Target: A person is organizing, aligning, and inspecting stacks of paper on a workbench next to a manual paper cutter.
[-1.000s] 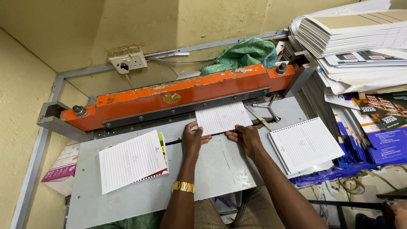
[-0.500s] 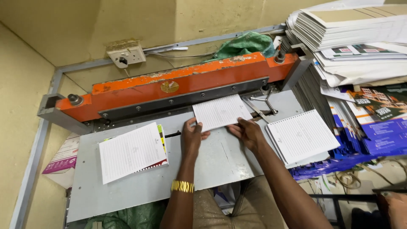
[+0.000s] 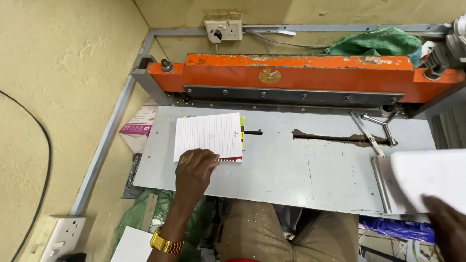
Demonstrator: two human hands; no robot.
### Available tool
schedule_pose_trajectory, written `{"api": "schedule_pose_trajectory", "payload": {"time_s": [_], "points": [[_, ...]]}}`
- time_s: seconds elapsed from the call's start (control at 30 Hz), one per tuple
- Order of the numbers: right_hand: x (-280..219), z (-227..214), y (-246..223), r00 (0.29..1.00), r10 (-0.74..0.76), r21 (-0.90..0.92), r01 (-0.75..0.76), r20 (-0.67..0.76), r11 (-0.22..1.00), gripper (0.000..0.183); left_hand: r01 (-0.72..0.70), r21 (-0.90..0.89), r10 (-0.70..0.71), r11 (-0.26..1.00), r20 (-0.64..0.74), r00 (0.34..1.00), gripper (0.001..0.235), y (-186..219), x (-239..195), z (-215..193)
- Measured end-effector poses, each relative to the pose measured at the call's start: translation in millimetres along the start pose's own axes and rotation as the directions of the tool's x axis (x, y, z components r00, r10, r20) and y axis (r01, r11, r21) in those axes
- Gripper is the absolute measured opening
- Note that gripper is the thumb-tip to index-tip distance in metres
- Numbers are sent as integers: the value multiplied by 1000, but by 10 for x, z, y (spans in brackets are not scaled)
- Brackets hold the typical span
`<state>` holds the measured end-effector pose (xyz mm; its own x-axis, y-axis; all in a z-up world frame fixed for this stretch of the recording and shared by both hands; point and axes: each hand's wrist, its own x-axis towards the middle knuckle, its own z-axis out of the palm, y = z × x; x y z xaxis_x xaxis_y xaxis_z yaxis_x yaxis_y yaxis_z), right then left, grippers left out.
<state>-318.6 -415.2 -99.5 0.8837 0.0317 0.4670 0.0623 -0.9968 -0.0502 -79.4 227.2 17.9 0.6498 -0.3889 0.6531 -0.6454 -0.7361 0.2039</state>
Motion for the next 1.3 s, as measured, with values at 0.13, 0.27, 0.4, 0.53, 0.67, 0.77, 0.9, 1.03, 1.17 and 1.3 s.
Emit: {"api": "schedule_pose_trajectory", "payload": {"time_s": [0.13,0.27,0.4,0.53,0.67,0.77,0.9,1.03,1.17,1.3], "points": [[-348,452,50,995,67,-37,-64,76,997,64,-93,41,90,995,88,992,7,-118,-26,45],[120,372,-310,980,197,113,-200,33,973,50,-141,30,140,990,43,989,7,-202,-15,110],[1304,-773,-1957,845,339,147,-429,413,891,57,-162,-16,162,987,15,987,9,-222,-30,120],[1882,-495,-2794,733,197,597,-655,651,463,62,-199,-31,197,980,-42,979,13,-261,-20,143],[2348,-478,-3510,832,-30,808,-528,554,261,49,-99,-22,101,995,123,987,5,-431,-96,215],[2543,-471,-3776,820,-106,808,-517,562,284,47,-76,-42,82,996,144,986,5,-409,-60,163],[2747,-447,-3979,686,-20,686,-726,727,39,53,-98,23,98,995,12,995,4,-411,-199,351],[3083,-331,-4106,470,-108,425,-858,876,-287,57,-51,35,56,998,-165,985,3,-369,-231,479],[3366,120,-4235,479,-120,434,-857,869,-276,52,-55,-38,47,998,-186,981,10,-298,-252,378],[3456,142,-4355,588,-96,592,-806,803,17,40,170,-261,-247,950,-299,922,25,-74,-334,140]]}}
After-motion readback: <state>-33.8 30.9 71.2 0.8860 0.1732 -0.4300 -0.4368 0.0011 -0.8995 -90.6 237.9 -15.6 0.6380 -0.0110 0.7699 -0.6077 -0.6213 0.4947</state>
